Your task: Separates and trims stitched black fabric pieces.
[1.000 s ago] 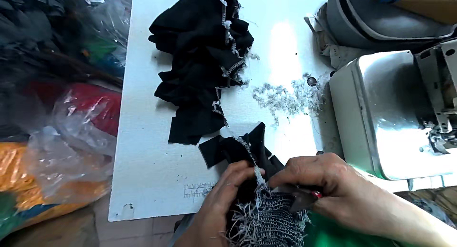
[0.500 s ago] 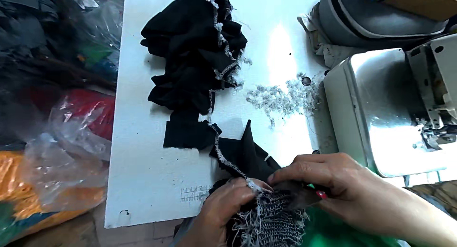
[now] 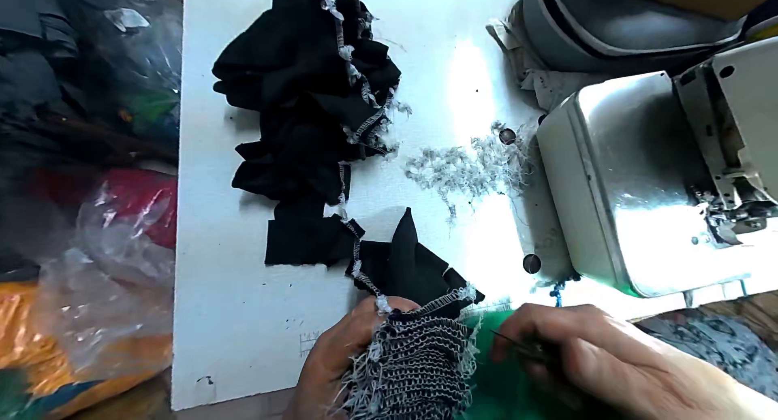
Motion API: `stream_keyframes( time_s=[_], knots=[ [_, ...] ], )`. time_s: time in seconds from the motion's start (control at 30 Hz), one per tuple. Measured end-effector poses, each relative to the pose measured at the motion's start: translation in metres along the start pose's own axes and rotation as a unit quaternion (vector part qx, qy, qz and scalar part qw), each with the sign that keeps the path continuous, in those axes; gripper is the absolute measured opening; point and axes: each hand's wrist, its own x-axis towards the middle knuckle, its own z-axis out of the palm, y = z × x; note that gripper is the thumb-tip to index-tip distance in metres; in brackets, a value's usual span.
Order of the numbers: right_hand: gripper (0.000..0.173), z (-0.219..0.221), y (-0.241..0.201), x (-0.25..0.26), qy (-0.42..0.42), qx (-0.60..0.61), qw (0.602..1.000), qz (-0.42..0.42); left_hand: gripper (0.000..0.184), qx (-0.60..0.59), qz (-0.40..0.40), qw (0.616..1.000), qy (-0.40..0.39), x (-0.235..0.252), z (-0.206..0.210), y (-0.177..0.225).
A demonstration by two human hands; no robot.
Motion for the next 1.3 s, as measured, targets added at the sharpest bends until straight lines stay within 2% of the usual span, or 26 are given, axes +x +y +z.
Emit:
stream_keyframes(
  time_s=[0.1, 0.23, 0.33, 0.4, 0.57, 0.7, 0.77, 0.83, 0.93, 0.97, 1.0, 1.07, 1.1, 1.13, 1.2, 1.23, 1.3],
  knots=[
    [0.054, 0.003, 0.007, 0.003, 0.004, -0.013, 0.999, 0.036, 0.04, 0.002, -0.006, 1.0, 0.005, 0.003, 0.0, 0.006],
    [0.052, 0.004, 0.007, 0.007, 0.017, -0.003, 0.998, 0.061, 0.031, -0.027, -0.021, 0.999, 0.006, 0.017, 0.006, 0.028],
    [0.049, 0.006, 0.005, 0.01, 0.03, -0.006, 0.998, 0.061, 0.03, -0.006, -0.012, 1.0, -0.007, 0.014, 0.007, 0.022],
    [0.046, 0.008, 0.005, 0.014, 0.045, -0.001, 0.998, 0.048, 0.034, 0.016, 0.031, 0.999, -0.022, 0.006, 0.006, 0.004],
    [0.035, 0.01, 0.009, 0.018, 0.2, 0.078, 0.977, 0.009, 0.031, 0.047, 0.028, 0.997, -0.045, 0.019, 0.008, 0.022],
    [0.041, -0.003, 0.006, 0.023, 0.297, 0.148, 0.943, 0.027, 0.03, 0.053, 0.025, 0.998, -0.033, 0.014, 0.006, 0.016],
    [0.046, -0.005, 0.007, 0.024, 0.28, 0.109, 0.952, 0.047, 0.031, 0.048, 0.04, 0.998, -0.019, 0.005, 0.004, 0.002],
    [0.054, -0.002, 0.011, 0.027, 0.232, 0.046, 0.969, 0.064, 0.039, 0.03, 0.017, 0.999, -0.006, -0.007, -0.002, -0.01],
    [0.047, -0.002, 0.019, 0.037, 0.142, 0.007, 0.984, 0.108, 0.067, -0.071, -0.045, 0.995, 0.052, -0.027, -0.011, -0.028],
    [0.043, -0.001, 0.023, 0.042, 0.136, 0.015, 0.984, 0.112, 0.069, -0.12, -0.052, 0.988, 0.078, -0.029, -0.011, -0.029],
    [0.039, 0.0, 0.024, 0.046, 0.148, 0.033, 0.981, 0.12, 0.061, -0.156, -0.058, 0.979, 0.115, -0.028, -0.009, -0.024],
    [0.031, 0.0, 0.024, 0.052, 0.199, 0.06, 0.971, 0.12, 0.032, -0.168, -0.087, 0.96, 0.207, -0.019, -0.001, 0.004],
    [0.027, -0.002, 0.024, 0.054, 0.22, 0.048, 0.968, 0.113, 0.025, -0.165, -0.082, 0.958, 0.221, -0.02, 0.0, 0.009],
    [0.023, -0.007, 0.023, 0.054, 0.225, 0.01, 0.968, 0.111, 0.027, -0.162, -0.06, 0.964, 0.203, -0.023, -0.002, 0.006],
    [0.019, -0.016, 0.021, 0.052, 0.178, -0.092, 0.969, 0.145, 0.037, -0.131, -0.038, 0.978, 0.158, -0.02, -0.006, 0.009],
    [0.019, -0.02, 0.02, 0.051, 0.125, -0.116, 0.968, 0.185, 0.042, -0.114, -0.069, 0.981, 0.139, -0.009, -0.005, 0.023],
    [0.026, -0.023, 0.021, 0.054, 0.007, -0.141, 0.952, 0.271, 0.06, -0.087, -0.071, 0.989, 0.092, 0.0, -0.008, 0.022]
  ],
)
